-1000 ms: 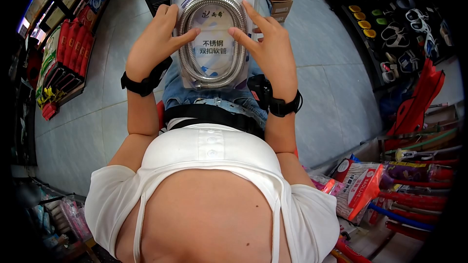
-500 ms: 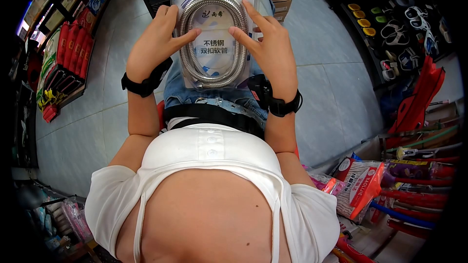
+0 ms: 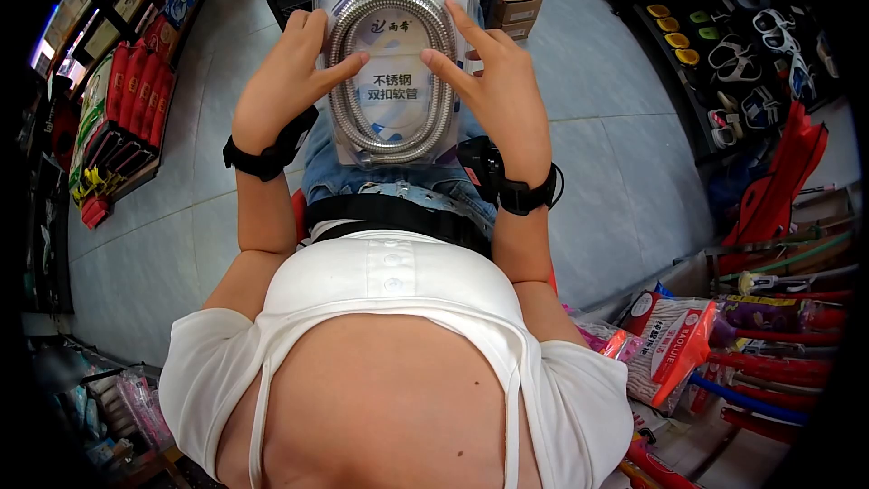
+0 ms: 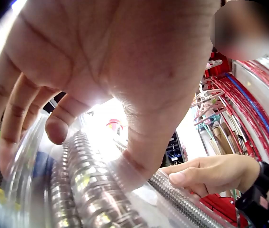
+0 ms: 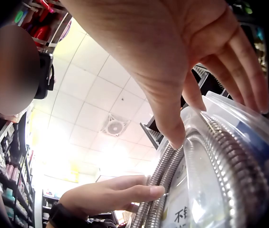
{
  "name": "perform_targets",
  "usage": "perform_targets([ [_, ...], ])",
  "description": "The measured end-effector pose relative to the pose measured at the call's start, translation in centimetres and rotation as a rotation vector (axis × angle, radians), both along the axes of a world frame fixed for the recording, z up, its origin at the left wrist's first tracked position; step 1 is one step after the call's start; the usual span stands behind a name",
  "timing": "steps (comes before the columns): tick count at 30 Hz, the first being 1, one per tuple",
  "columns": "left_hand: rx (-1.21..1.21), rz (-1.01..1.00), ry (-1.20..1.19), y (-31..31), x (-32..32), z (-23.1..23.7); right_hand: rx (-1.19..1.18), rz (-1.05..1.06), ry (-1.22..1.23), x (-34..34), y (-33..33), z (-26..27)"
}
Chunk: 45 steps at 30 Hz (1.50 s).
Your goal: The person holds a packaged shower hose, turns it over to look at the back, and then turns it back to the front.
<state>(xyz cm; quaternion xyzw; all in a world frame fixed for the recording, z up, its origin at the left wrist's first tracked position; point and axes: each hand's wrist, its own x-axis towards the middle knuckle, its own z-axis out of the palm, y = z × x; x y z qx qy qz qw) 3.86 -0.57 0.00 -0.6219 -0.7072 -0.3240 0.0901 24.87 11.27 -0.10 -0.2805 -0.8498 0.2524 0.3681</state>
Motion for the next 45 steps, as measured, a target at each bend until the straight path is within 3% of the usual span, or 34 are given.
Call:
perform_targets([
  [45,-0.010,0.015,0.049,0.09,0.13,0.23,0.077,-0.020,0.048,-0.23,0.17,-0.51],
])
